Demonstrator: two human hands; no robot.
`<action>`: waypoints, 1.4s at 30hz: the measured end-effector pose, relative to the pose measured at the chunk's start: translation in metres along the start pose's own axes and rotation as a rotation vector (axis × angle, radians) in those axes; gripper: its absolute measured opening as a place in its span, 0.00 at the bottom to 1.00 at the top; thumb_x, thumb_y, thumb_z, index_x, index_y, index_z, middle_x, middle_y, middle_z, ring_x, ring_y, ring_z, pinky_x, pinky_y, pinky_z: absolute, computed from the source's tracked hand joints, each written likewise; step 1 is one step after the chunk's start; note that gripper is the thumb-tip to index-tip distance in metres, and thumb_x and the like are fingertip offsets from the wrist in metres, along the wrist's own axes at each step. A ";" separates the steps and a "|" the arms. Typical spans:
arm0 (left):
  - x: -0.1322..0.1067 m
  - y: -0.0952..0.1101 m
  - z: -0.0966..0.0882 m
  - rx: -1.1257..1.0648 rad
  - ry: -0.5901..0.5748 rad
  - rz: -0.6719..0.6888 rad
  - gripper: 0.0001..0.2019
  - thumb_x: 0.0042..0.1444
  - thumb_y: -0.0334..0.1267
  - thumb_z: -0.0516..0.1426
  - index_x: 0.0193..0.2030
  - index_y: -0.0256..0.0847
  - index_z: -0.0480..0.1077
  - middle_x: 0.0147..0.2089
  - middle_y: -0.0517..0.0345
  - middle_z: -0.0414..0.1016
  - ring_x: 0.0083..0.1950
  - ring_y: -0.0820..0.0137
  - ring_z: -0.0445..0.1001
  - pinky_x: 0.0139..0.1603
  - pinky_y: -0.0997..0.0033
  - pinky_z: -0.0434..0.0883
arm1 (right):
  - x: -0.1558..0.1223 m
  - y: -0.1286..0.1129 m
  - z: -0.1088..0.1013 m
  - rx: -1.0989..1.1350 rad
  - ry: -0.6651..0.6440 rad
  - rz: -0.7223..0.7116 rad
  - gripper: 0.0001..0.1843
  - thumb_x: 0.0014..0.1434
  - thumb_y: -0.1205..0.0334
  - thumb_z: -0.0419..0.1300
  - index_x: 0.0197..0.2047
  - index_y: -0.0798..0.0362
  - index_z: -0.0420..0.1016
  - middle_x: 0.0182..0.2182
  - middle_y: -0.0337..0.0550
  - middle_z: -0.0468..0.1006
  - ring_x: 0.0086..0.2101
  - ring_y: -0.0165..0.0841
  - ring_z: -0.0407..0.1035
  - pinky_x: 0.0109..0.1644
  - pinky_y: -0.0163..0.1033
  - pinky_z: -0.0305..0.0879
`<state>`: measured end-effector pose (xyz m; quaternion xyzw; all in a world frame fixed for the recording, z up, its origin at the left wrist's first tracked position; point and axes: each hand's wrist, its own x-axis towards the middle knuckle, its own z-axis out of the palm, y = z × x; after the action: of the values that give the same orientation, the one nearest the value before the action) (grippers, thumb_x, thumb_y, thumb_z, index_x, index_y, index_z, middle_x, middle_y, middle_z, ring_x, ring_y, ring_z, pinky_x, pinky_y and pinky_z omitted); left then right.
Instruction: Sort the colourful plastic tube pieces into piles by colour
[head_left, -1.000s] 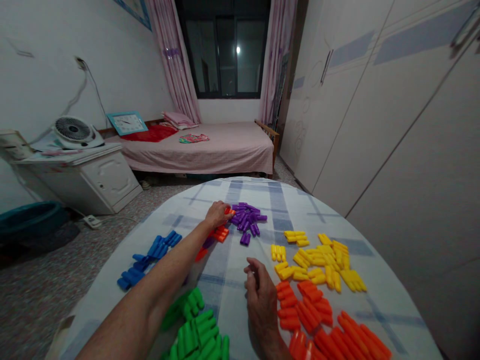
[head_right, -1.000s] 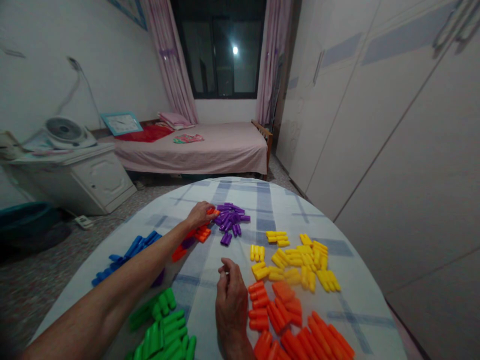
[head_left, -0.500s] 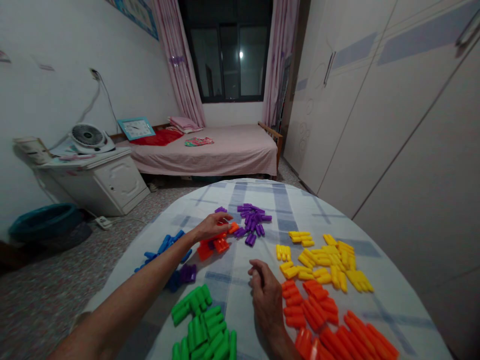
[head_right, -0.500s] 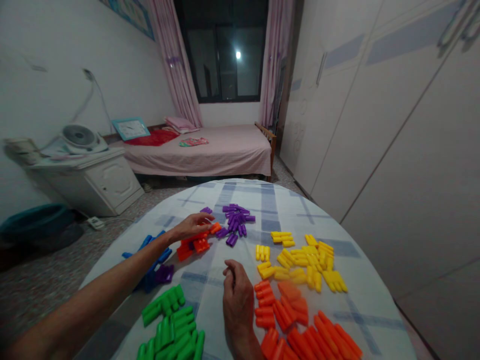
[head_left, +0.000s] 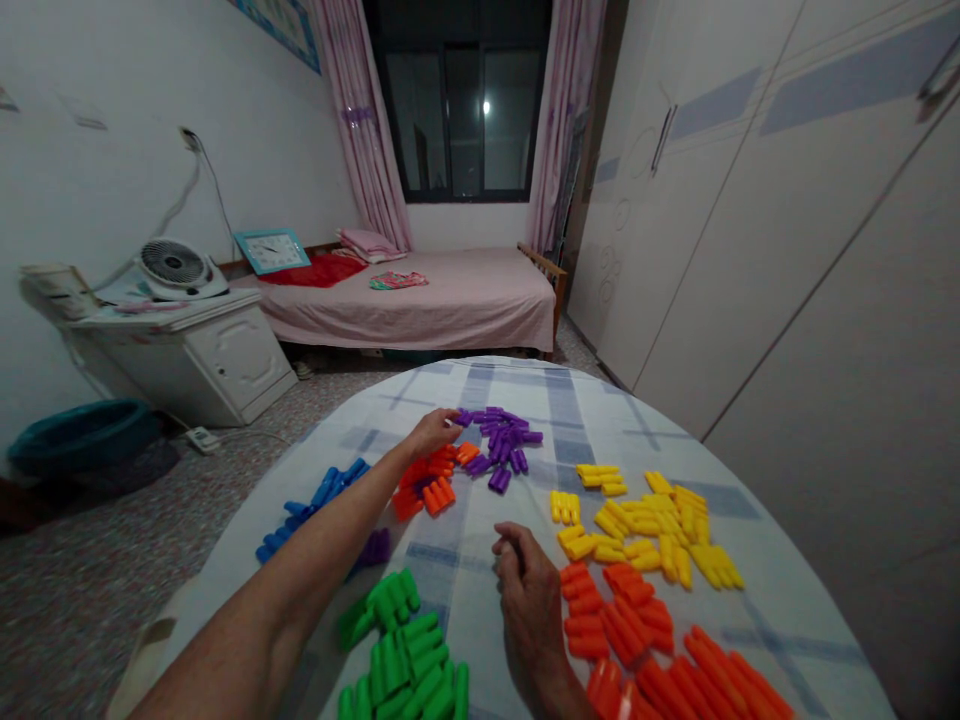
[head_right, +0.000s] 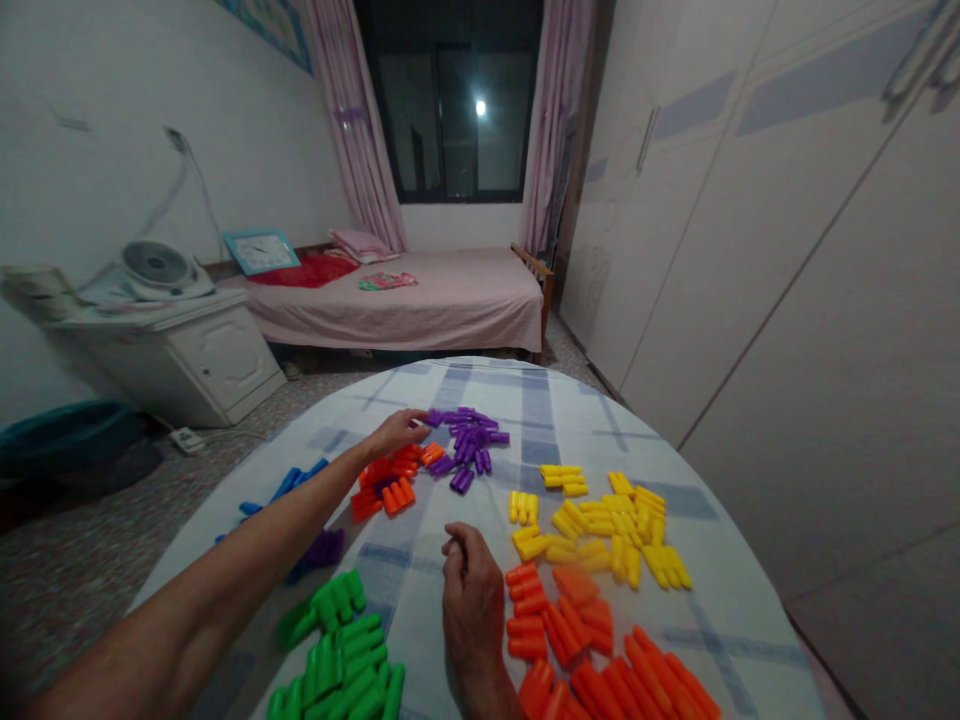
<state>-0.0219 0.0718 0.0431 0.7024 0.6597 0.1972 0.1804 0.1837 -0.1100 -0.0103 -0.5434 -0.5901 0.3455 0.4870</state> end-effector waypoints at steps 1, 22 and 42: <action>-0.005 0.001 -0.002 0.005 0.006 0.022 0.20 0.54 0.39 0.53 0.53 0.36 0.69 0.49 0.51 0.75 0.46 0.67 0.74 0.46 0.71 0.69 | 0.000 0.000 0.000 -0.003 -0.005 0.006 0.14 0.58 0.63 0.49 0.43 0.53 0.73 0.32 0.42 0.77 0.32 0.31 0.71 0.32 0.32 0.64; -0.103 -0.019 -0.019 0.393 -0.079 0.143 0.23 0.49 0.48 0.58 0.51 0.42 0.69 0.50 0.48 0.71 0.50 0.59 0.69 0.48 0.64 0.66 | 0.001 -0.006 -0.002 -0.042 -0.065 0.028 0.15 0.60 0.60 0.47 0.43 0.52 0.72 0.32 0.41 0.77 0.33 0.32 0.71 0.35 0.33 0.63; -0.044 0.013 -0.017 -0.431 0.154 0.017 0.15 0.42 0.48 0.60 0.28 0.36 0.73 0.23 0.61 0.70 0.27 0.73 0.66 0.28 0.74 0.62 | 0.001 -0.009 -0.003 -0.036 -0.072 0.040 0.15 0.58 0.61 0.48 0.43 0.52 0.73 0.31 0.41 0.77 0.33 0.31 0.71 0.34 0.32 0.63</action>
<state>-0.0215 0.0271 0.0626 0.6359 0.6082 0.3881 0.2739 0.1840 -0.1106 -0.0010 -0.5510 -0.6024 0.3636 0.4487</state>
